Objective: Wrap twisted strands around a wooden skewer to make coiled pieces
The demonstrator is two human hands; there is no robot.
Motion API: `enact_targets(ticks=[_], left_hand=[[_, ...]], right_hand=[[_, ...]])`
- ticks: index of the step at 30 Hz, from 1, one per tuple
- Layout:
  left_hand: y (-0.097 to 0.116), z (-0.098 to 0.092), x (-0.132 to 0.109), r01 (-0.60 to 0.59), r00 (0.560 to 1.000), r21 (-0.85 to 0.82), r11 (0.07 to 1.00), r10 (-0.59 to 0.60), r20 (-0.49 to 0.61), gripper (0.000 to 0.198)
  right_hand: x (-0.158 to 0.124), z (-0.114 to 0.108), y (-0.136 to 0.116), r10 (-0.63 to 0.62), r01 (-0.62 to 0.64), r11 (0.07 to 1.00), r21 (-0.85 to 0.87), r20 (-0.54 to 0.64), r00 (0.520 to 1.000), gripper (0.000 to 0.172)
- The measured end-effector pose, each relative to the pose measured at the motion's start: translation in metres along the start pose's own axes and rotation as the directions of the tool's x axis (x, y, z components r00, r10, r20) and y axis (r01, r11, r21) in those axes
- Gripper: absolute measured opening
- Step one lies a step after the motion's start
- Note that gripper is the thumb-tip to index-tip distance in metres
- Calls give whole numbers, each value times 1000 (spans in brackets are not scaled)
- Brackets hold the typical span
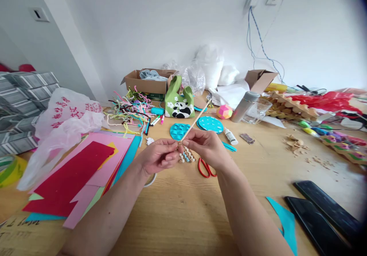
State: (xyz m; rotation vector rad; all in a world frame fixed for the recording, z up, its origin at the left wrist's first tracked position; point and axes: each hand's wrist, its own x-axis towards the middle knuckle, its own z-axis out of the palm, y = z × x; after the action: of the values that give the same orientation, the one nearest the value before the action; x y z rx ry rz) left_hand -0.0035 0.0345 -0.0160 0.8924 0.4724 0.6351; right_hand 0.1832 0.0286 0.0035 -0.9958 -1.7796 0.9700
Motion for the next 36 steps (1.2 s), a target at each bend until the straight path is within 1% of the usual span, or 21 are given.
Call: enact_targets(ticks=[2, 4, 5, 6, 8, 10, 13, 16, 19, 22, 24, 26, 29, 31, 33, 36], left_hand=[[-2, -1, 2, -11, 1000, 45, 999, 12, -22, 24], [-5, 0, 5, -62, 992, 191, 980, 82, -99, 28], [-6, 1, 6, -99, 979, 283, 954, 144, -143, 29], [-8, 2, 8, -140, 958, 376, 916, 222, -183, 29], [-10, 5, 10, -209, 894, 547, 811, 385, -230, 27], [-11, 8, 10, -228, 835, 661, 715, 492, -245, 18], [-13, 11, 9, -211, 791, 736, 643, 555, -258, 13], [-13, 13, 6, -193, 768, 773, 604, 583, -264, 14], [-13, 13, 5, -182, 775, 780, 598, 575, -260, 15], [-12, 14, 6, -212, 805, 734, 645, 541, -243, 17], [-11, 13, 7, -235, 839, 666, 708, 494, -229, 19], [-11, 11, 7, -229, 874, 582, 780, 428, -229, 22], [-9, 8, 5, -166, 932, 424, 890, 283, -228, 24], [-7, 6, 4, -125, 962, 315, 941, 192, -193, 25], [-5, 5, 3, -102, 979, 230, 968, 139, -148, 24], [-4, 5, 3, -88, 987, 157, 984, 107, -118, 23]], right_hand=[[1, 1, 2, 17, -17, 1000, -13, -9, 1000, 26], [2, 2, 3, 29, -31, 998, -55, -37, 999, 24], [2, 3, 4, 33, -37, 997, -75, -53, 998, 23], [2, 4, 4, 36, -42, 995, -91, -69, 997, 21], [3, 6, 3, 38, -49, 992, -119, -96, 995, 19], [4, 7, 3, 35, -48, 990, -135, -98, 995, 17], [4, 7, 4, 30, -39, 993, -114, -74, 997, 18], [4, 4, 5, 37, -43, 994, -96, -67, 997, 19], [4, 3, 4, 33, -42, 991, -128, -71, 997, 19], [3, 2, 3, 16, -29, 985, -168, -79, 997, 18], [3, 1, 3, 10, -24, 984, -174, -84, 996, 19], [3, -1, 3, 9, -22, 987, -161, -81, 997, 20], [2, -2, 1, 3, -11, 992, -127, -61, 998, 25], [1, -3, -1, 2, -6, 994, -112, -37, 999, 27], [0, -3, -4, 4, -6, 994, -107, -20, 1000, 27], [-1, -3, -6, 16, -19, 994, -110, -24, 1000, 25]])
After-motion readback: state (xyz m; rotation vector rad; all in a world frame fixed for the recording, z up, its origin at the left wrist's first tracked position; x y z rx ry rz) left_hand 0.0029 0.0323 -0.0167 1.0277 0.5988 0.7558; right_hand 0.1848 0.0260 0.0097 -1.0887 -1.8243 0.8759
